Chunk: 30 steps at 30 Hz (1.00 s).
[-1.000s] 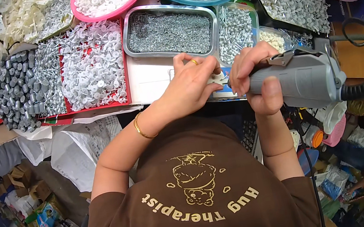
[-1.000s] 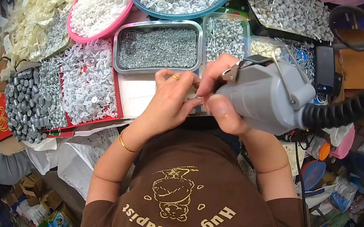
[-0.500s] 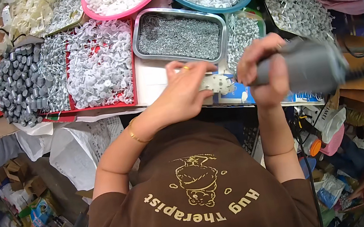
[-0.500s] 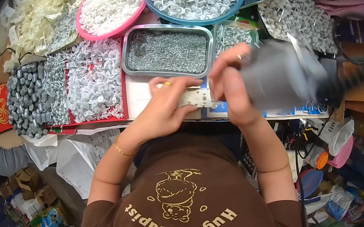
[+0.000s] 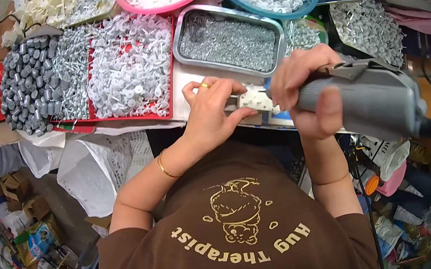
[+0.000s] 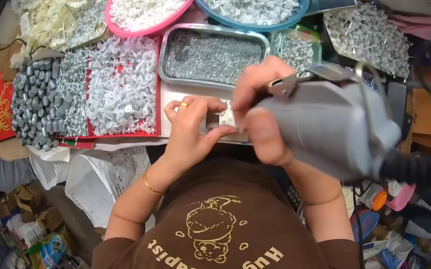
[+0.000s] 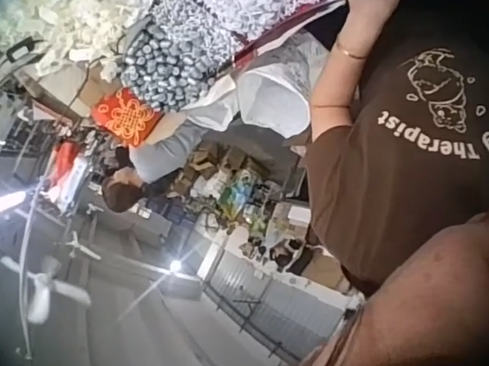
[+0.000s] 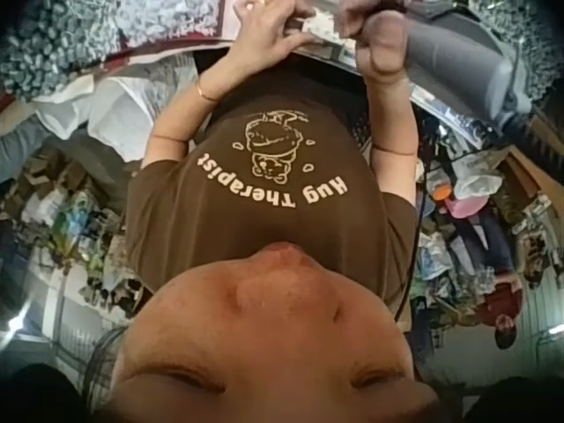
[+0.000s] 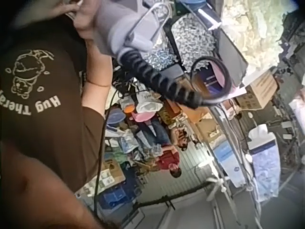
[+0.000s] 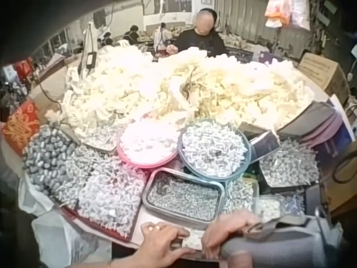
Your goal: Assembling small plastic and metal components into a housing using a handheld assembly tool.
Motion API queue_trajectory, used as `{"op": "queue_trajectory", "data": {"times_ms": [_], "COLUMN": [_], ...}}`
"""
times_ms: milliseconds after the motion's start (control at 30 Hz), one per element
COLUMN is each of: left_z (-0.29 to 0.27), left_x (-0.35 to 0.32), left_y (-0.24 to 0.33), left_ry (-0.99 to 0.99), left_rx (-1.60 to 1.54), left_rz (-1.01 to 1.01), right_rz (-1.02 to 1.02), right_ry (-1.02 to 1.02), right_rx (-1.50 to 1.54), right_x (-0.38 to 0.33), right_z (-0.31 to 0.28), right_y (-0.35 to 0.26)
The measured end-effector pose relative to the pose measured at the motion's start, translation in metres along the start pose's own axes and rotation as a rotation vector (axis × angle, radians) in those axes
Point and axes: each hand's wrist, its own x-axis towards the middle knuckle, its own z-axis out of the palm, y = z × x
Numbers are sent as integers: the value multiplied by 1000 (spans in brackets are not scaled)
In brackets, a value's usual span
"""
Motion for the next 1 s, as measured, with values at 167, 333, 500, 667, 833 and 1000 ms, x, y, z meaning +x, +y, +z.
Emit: {"op": "queue_trajectory", "data": {"times_ms": [167,333,500,667,833,1000], "left_z": [6,10,4,11,14,10], "left_x": [3,6,1,-9,-11,-10], "left_y": [-8,-19,-5,-3,-7,-2], "left_ry": [-8,-147,-46,71,72,98], "left_rx": [-63,-416,-184,23,19,37], "left_rz": [-40,-226,-94,71,84,122], "right_rz": [72,101,158,98,174,-16], "right_ry": [-184,-126,-87,-193,-234,-59], "right_rx": [-100,135,90,-118,-226,-68], "right_x": [0,2,0,-7,-13,-16], "right_z": [15,30,26,23,25,10], "right_y": [22,21,-2,11,3,-4]}}
